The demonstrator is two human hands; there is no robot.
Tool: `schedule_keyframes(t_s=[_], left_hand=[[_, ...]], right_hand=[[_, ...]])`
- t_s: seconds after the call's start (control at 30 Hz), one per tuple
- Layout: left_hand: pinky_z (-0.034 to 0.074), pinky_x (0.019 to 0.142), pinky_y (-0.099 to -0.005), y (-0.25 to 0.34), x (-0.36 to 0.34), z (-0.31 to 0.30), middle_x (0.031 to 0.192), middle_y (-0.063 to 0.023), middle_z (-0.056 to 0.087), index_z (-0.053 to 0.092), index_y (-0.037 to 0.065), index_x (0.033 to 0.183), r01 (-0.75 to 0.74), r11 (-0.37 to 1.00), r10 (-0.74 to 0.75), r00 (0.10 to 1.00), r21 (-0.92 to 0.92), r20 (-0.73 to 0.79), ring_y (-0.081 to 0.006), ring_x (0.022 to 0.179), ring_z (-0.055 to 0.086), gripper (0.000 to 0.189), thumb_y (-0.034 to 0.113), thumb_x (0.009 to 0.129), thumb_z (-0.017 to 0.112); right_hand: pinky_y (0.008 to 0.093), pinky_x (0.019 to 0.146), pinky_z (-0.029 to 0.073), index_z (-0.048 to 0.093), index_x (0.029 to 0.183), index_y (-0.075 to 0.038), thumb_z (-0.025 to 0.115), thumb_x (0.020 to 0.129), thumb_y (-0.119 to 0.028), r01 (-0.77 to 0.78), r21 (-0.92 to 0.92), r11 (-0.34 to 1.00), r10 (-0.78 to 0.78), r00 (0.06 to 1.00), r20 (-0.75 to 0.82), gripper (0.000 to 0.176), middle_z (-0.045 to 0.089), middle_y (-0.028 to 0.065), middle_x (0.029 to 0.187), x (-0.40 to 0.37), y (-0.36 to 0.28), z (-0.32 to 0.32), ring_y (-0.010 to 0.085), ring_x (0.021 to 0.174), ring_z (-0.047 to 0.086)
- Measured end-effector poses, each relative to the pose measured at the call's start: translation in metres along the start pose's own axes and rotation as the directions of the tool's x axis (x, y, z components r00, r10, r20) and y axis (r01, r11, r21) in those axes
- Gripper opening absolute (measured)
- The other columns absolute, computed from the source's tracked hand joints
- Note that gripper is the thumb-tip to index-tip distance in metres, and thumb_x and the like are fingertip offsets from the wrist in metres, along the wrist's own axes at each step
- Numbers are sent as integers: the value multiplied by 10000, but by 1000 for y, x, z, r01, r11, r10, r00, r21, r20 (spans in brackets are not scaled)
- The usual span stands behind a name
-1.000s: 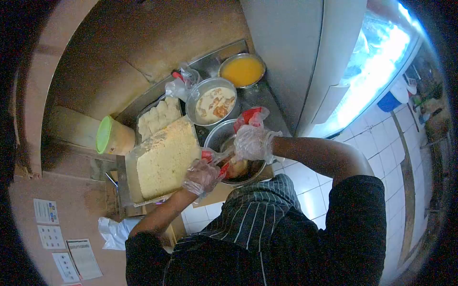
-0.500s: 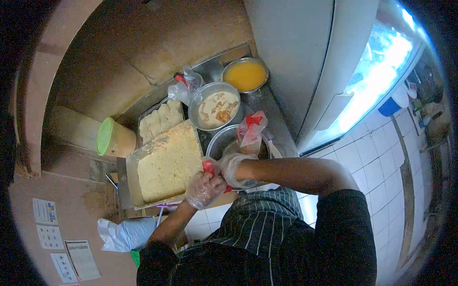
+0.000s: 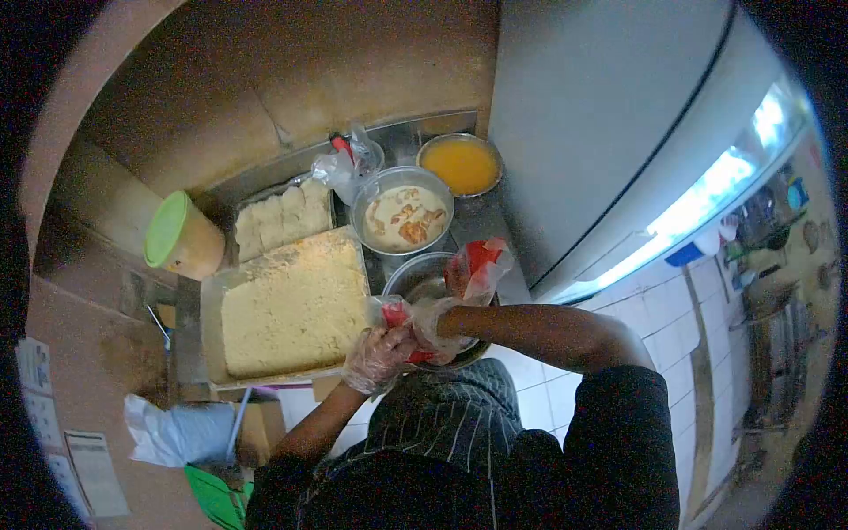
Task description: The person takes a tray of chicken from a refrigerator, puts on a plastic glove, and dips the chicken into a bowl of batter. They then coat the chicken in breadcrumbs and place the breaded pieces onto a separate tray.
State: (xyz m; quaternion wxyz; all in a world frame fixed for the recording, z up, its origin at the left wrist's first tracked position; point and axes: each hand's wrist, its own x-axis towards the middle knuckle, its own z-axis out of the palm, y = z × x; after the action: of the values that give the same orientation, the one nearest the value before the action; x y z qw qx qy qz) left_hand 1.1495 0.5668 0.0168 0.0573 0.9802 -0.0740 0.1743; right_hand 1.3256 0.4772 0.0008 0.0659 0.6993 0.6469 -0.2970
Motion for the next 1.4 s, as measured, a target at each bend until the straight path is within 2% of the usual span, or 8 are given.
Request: schedule_keyframes(t_s=[0.47, 0.6, 0.7, 0.77, 0.83, 1.07, 1.27, 1.4], left_hand=[[490, 701, -357, -20, 18, -3, 1134, -12, 574, 653, 174, 952, -23, 996, 23, 1000, -90, 7, -221, 857, 546, 233, 185, 722, 625], [483, 710, -360, -26, 22, 1, 1169, 4, 563, 661, 186, 927, 45, 994, -42, 999, -102, 30, -222, 881, 527, 217, 196, 712, 644], [467, 729, -365, -32, 18, 15, 1263, 34, 546, 680, 235, 941, 78, 992, -69, 993, -96, 98, -216, 937, 493, 223, 235, 720, 651], [466, 734, -379, -31, 15, 22, 1254, 27, 551, 683, 236, 956, 52, 993, -45, 996, -107, 72, -222, 943, 494, 239, 246, 719, 653], [469, 768, -394, -30, 7, 32, 1277, 16, 543, 684, 239, 984, 23, 997, -20, 999, -74, 51, -239, 953, 496, 250, 256, 737, 647], [516, 853, -422, -34, 16, -4, 1239, -82, 560, 663, 136, 882, 31, 996, -23, 995, -83, 102, -276, 1029, 570, 157, 224, 755, 635], [492, 912, -443, -29, 14, -6, 1266, -84, 556, 663, 152, 885, 72, 993, -69, 997, -96, 30, -290, 1119, 549, 154, 234, 757, 635], [506, 858, -402, -33, 24, -10, 1134, -41, 587, 659, 178, 880, -23, 996, 19, 999, -90, -38, -243, 1040, 563, 144, 206, 743, 623]], right_hand=[[330, 783, 512, 633, 1075, -118, 552, 856, -151, 121, -56, 991, -88, 910, 405, 237, 647, 74, 998, -31, -7, -98, 213, 957, 610], [328, 734, 504, 631, 991, -90, 589, 829, -129, 242, 643, 727, -373, 925, 74, 172, 634, 68, 910, -42, 61, -94, 208, 857, 602], [325, 701, 506, 626, 959, -77, 612, 804, -112, 864, 412, 289, -751, 472, -463, 159, 619, 57, 846, -28, 80, -143, 191, 795, 599], [338, 694, 509, 621, 948, -76, 613, 800, -104, 778, 544, 315, -581, 611, -537, 152, 612, 55, 823, -31, 83, -172, 187, 776, 601], [366, 700, 512, 618, 939, -78, 600, 808, -100, -133, 956, 262, 137, 985, 100, 134, 610, 61, 818, -36, 87, -185, 193, 774, 605], [369, 795, 499, 611, 1082, -43, 605, 825, -135, -18, 632, 774, 304, 887, -347, 273, 637, 133, 938, 45, 109, -163, 257, 857, 619], [351, 832, 485, 571, 1232, -43, 636, 851, -246, -78, 849, 523, 453, 869, -200, 436, 618, 161, 1169, 44, 68, -162, 254, 960, 609], [350, 843, 487, 590, 1170, -39, 654, 867, -271, -49, -22, 999, 18, 694, -720, 387, 627, 145, 1094, -27, 45, -140, 243, 956, 613]])
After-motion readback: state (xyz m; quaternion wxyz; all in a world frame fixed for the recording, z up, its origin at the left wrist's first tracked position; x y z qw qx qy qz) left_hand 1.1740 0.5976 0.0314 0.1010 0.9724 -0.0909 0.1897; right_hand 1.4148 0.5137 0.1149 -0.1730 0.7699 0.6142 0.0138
